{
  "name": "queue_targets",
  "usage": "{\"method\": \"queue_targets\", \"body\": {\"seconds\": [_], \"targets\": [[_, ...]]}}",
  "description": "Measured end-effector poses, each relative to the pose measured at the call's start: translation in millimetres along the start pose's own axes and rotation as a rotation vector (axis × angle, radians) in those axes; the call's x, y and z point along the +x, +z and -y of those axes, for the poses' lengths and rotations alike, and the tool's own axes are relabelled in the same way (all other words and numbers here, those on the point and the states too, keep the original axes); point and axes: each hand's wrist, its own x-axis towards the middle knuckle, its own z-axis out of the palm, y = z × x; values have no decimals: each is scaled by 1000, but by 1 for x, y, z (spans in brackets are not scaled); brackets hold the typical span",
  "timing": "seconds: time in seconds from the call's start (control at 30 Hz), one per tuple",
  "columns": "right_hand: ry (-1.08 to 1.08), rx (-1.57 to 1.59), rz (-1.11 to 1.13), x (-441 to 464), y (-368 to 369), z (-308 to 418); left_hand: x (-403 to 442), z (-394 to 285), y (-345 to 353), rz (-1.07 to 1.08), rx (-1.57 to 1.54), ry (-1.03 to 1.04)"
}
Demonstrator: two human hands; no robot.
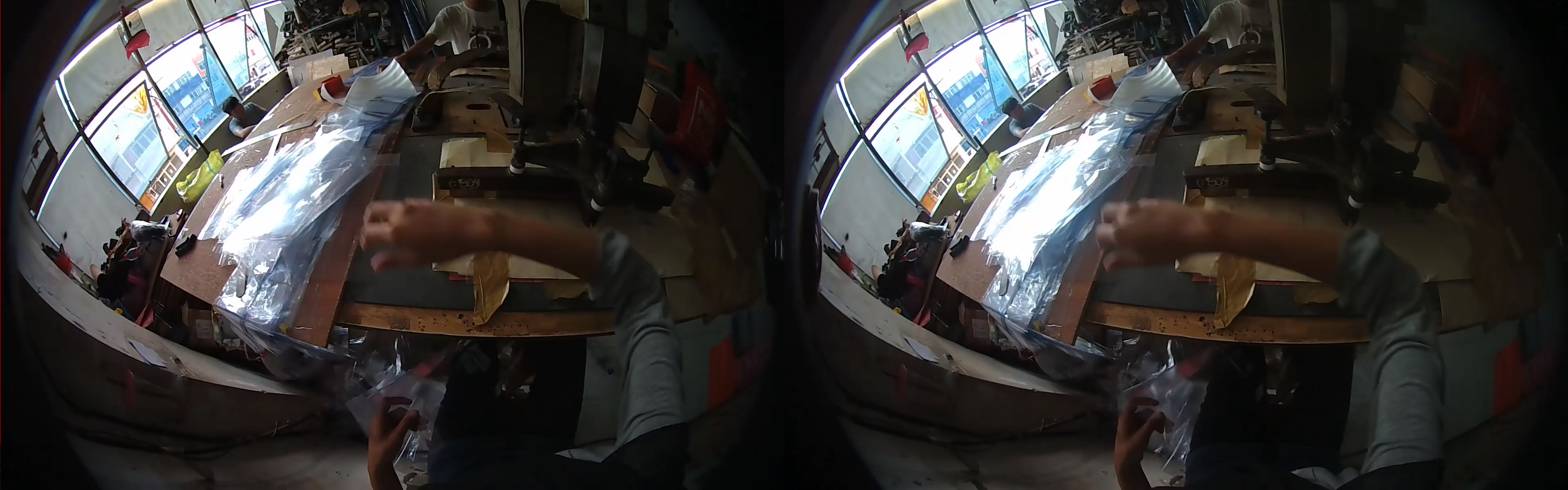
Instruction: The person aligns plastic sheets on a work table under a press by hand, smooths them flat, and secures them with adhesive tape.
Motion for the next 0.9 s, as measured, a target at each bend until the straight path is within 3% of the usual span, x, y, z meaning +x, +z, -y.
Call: {"method": "queue_targets", "body": {"seconds": [0.03,0.1,0.17,0.23,0.43,0.5,0.53,0.57,0.6,0.67,0.73,0.83,0.9], "targets": [[21,28,104,-39,-5,37,4,-7,9,26,-4,19],[-58,31,88,-115,-5,93,10,-9,29,66,-155,69],[91,212,117,-173,-10,145,10,-27,65,120,-412,123],[269,252,91,-214,-6,186,2,-54,103,97,-401,51],[889,63,-452,-291,-27,232,7,-66,166,555,-655,106],[946,-112,-614,-309,-36,236,11,-82,181,682,-561,190],[973,-243,-694,-313,-51,236,12,-99,187,819,-471,418],[963,-367,-772,-308,-70,224,13,-109,191,747,-325,678],[904,-369,-756,-308,-82,212,18,-120,189,542,48,997],[800,-351,-703,-303,-101,182,26,-153,213,2,555,1390],[739,-330,-564,-293,-116,142,59,-159,228,107,517,1255],[635,-500,-350,-296,-102,65,94,-168,235,172,540,753],[648,-508,-285,-297,-63,42,108,-157,221,242,753,685]]}}
